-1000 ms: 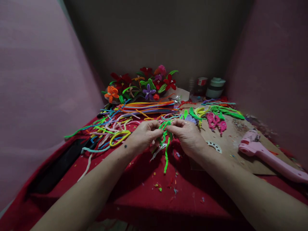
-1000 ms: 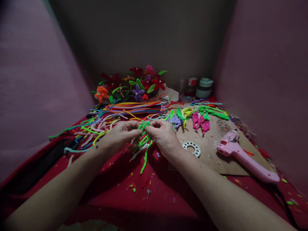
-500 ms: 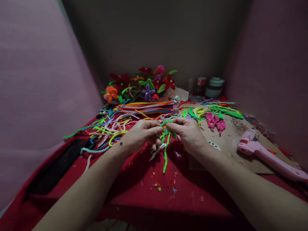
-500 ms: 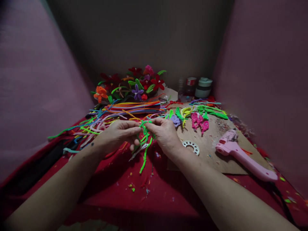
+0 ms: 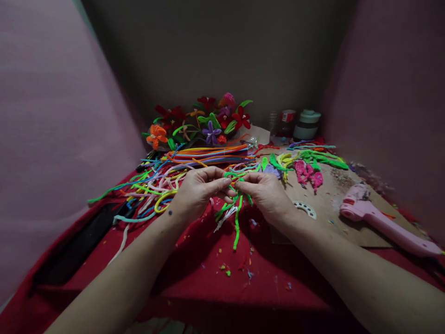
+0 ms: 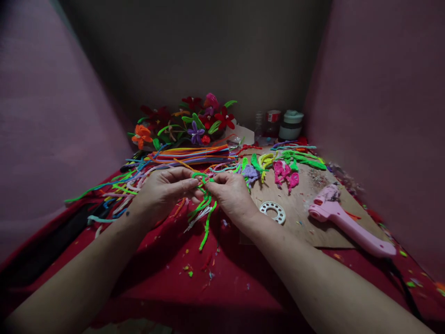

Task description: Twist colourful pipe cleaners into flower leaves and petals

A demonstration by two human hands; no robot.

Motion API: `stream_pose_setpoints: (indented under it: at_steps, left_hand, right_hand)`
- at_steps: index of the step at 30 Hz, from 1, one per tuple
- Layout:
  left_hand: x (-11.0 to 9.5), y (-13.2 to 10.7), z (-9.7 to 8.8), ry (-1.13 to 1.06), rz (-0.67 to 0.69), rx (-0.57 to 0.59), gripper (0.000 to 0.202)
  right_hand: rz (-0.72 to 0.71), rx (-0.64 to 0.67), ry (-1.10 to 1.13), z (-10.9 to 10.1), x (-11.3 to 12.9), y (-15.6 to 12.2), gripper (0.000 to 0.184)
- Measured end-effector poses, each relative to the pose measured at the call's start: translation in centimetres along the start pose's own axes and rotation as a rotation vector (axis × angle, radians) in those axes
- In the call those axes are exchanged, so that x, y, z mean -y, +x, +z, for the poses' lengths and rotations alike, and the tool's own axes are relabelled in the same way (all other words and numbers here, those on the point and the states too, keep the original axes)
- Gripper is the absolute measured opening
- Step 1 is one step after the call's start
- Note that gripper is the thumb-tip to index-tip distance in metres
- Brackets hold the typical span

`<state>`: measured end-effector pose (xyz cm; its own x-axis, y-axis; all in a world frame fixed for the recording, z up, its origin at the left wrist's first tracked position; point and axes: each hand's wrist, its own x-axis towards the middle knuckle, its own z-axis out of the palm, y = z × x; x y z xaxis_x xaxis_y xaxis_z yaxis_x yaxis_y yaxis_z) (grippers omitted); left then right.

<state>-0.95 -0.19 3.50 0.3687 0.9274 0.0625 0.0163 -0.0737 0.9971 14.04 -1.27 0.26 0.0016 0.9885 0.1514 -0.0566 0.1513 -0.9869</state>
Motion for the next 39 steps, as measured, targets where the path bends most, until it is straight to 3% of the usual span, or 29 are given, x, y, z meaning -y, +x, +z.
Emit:
stream_pose_setpoints:
  at_steps: [12, 15, 20, 27, 35, 39]
  left_hand:
    - [0.3, -0.2, 0.6, 0.346, 0.01, 0.102, 0.017]
    - [0.1, -0.2, 0.5, 0.28, -0.016, 0.084, 0.027]
    - [0.4, 0.0, 0.1, 0.198, -0.113, 0.123, 0.025]
    - [1.0, 0.2, 0.3, 0.062, -0.109, -0.004, 0.024]
    - [1.9, 0.6, 0.5, -0.236, -0.177, 0.19, 0.022]
    - [2.1, 0.7, 0.8, -0.199, -0.09, 0.167, 0.029]
  right_hand:
    - [0.107, -0.039, 0.164, -0.2, -0.9, 0.4, 0.014]
    - [0.092, -0.019, 0.199, -0.1, -0.8, 0.4, 0.016]
    - [0.109, -0.016, 0.164, 0.0, -0.6, 0.2, 0.015]
    - [0.141, 0.054, 0.289, 0.0, -1.1, 0.3, 0.016]
    - [0.158, 0.105, 0.439, -0.3, -0.7, 0.5, 0.019]
    - [0.152, 0.065, 0.453, -0.3, -0.3, 0.5, 0.018]
